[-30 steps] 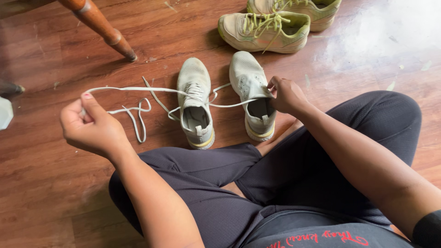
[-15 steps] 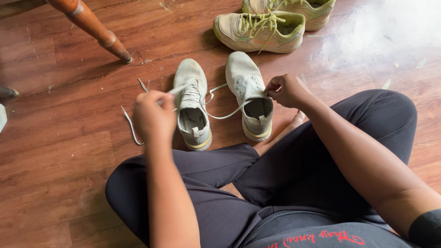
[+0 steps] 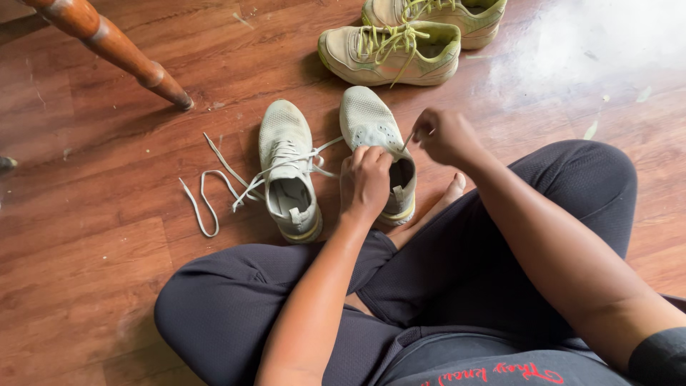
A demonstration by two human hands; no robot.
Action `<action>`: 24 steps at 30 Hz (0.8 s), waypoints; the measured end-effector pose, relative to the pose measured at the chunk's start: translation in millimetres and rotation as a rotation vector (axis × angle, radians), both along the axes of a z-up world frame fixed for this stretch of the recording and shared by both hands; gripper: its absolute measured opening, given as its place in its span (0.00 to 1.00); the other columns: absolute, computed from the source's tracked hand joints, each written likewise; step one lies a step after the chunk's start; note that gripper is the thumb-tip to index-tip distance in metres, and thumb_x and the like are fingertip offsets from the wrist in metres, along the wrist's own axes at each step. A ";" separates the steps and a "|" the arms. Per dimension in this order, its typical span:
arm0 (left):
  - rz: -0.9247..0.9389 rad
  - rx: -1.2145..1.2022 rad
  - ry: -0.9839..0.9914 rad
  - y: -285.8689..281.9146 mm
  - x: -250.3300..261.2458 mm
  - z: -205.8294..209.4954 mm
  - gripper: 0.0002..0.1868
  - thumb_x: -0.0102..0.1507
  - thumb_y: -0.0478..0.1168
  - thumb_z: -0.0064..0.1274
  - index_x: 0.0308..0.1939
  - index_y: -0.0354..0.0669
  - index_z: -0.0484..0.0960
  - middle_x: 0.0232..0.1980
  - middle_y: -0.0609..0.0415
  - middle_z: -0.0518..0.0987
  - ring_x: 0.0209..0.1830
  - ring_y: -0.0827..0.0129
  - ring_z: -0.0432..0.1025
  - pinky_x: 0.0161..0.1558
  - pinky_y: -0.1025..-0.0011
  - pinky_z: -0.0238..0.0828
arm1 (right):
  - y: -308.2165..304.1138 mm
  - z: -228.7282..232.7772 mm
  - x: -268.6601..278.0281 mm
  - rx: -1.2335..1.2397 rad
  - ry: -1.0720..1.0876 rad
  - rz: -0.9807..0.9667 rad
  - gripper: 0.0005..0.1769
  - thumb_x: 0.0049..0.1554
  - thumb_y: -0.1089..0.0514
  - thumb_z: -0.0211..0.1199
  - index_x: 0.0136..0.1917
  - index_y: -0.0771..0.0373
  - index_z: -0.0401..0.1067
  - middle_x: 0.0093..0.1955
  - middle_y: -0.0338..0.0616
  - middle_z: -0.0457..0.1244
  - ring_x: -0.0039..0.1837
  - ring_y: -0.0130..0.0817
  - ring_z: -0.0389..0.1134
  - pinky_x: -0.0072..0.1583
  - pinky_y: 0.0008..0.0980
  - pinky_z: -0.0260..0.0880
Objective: The person sits on the floor and removes the laces from a pair of white sneakers. They then re-lace the shoes by threading the laces through the eyelets and tying them.
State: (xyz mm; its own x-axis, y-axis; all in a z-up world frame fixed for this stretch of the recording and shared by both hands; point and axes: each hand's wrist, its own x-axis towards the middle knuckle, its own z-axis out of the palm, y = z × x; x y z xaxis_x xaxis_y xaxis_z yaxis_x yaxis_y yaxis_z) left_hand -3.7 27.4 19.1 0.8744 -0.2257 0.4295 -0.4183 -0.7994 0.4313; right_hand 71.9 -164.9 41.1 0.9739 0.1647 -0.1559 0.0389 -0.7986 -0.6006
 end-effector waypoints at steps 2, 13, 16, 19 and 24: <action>0.001 -0.011 0.027 3.4 -0.1 -4.9 0.08 0.64 0.33 0.50 0.38 0.41 0.86 0.48 0.54 0.83 0.55 0.59 0.74 0.52 0.57 0.71 | -6.6 4.4 9.1 0.218 0.018 -0.130 0.07 0.61 0.62 0.56 0.50 0.67 0.72 0.44 0.46 0.72 0.43 0.33 0.74 0.44 0.35 0.75; -0.005 -0.063 -0.001 2.8 -3.8 -0.1 0.05 0.63 0.33 0.51 0.37 0.42 0.83 0.46 0.55 0.81 0.54 0.58 0.73 0.52 0.58 0.71 | -73.8 1.8 54.1 1.249 -0.189 -0.769 0.06 0.66 0.67 0.53 0.57 0.67 0.65 0.48 0.51 0.68 0.46 0.36 0.73 0.50 0.37 0.81; -0.009 -0.072 0.001 4.4 -4.1 1.3 0.04 0.62 0.33 0.52 0.38 0.41 0.83 0.47 0.54 0.81 0.54 0.58 0.73 0.52 0.58 0.70 | -86.8 0.7 60.5 1.292 -0.402 -0.900 0.07 0.66 0.65 0.51 0.57 0.65 0.62 0.52 0.52 0.70 0.51 0.38 0.77 0.54 0.37 0.82; -0.015 -0.080 0.012 4.9 -5.0 0.9 0.05 0.62 0.33 0.52 0.38 0.41 0.83 0.46 0.54 0.81 0.54 0.58 0.73 0.52 0.57 0.70 | -86.1 -2.1 60.8 1.223 -0.388 -0.909 0.08 0.67 0.62 0.51 0.59 0.64 0.60 0.56 0.49 0.71 0.54 0.35 0.75 0.55 0.34 0.82; -0.010 -0.076 0.020 5.8 -4.1 -3.5 0.06 0.62 0.33 0.52 0.39 0.41 0.84 0.47 0.54 0.82 0.54 0.58 0.73 0.53 0.57 0.71 | -52.9 -16.4 52.5 1.089 -0.023 -0.756 0.17 0.63 0.63 0.55 0.64 0.61 0.56 0.60 0.48 0.65 0.53 0.36 0.71 0.52 0.35 0.78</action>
State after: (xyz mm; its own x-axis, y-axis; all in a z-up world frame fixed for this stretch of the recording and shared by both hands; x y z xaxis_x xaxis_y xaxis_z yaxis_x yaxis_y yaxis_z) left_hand -7.8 33.2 15.5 0.8806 -0.2024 0.4285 -0.4173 -0.7597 0.4987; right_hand 124.5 -217.8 24.7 0.8813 -0.3861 -0.2725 -0.1803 0.2584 -0.9491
